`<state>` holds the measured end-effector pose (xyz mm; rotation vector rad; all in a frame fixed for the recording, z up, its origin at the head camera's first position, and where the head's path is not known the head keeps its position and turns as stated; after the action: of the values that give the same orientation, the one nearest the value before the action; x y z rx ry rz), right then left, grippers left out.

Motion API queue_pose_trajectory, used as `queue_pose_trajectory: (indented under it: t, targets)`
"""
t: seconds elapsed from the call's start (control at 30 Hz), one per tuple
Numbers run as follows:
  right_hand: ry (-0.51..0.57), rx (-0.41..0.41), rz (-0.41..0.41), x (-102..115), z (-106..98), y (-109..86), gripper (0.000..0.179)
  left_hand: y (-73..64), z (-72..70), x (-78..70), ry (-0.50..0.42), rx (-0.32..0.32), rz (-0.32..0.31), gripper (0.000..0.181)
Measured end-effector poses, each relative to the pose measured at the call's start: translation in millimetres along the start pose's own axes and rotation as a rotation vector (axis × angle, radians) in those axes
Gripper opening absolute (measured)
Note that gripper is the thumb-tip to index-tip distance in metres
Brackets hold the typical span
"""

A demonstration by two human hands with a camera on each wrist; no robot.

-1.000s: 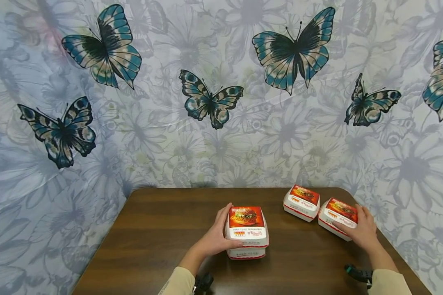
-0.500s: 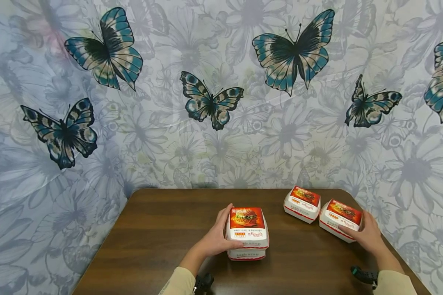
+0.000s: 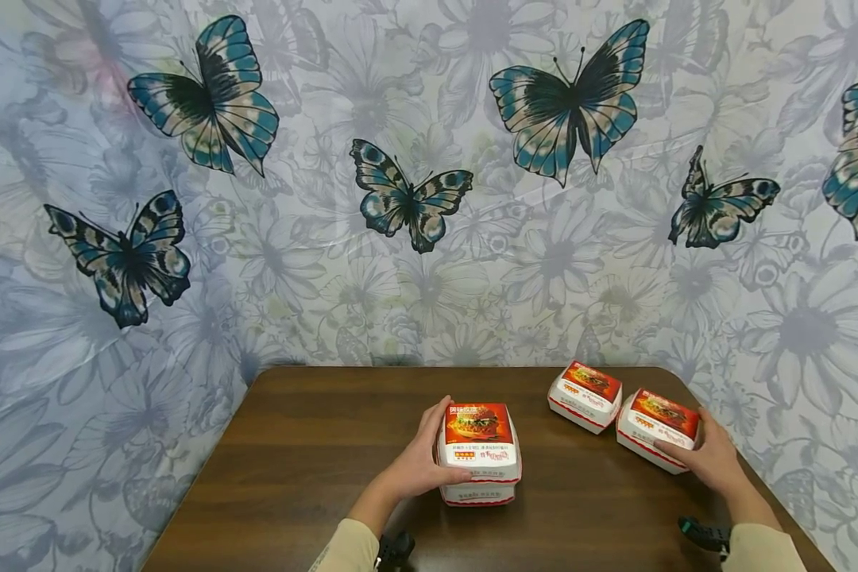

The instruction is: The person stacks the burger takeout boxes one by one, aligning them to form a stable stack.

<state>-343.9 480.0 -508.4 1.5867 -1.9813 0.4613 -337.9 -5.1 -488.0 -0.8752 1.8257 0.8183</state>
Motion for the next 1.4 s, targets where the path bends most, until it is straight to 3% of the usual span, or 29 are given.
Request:
queue_pose_trajectory:
  t: [0.37,0.7,0.93,1.13,1.4]
  targets:
    - [0.06,-0.009,-0.013,-0.7,-0.6,-4.4,0.113,-0.8,0.1,-2.2,0.005,0.01,0.008,0.117]
    - [0.119,-0.025,0.021,-6.4,-3.7,-10.6,0.111,-0.7,0.0,-5.9,0.023,0.018,0.026,0.118]
    - [0.158,-0.018,0.088,-11.7,-5.1,-17.1,0.112,-0.8,-1.8,-2.1,0.003,0.015,0.007,0.118]
    - [0.167,-0.025,0.098,-7.4,-9.2,-21.1,0.112,-0.5,-2.6,0.1,0.008,0.01,0.001,0.118]
    - [0.178,-0.096,0.012,16.6,-21.1,-24.9,0.109,0.4,-0.5,-2.2,0.003,0.017,0.002,0.119]
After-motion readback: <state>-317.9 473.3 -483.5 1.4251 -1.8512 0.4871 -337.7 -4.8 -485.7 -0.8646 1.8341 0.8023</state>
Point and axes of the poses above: each hand's wrist, its own y-axis towards the middle knuckle, its own z-axis out of the palm, x = y × z, the point moved 9 cm from there along y, towards the middle knuckle, and after that the axes turned 3 degrees about z, right-handed, at the moved point
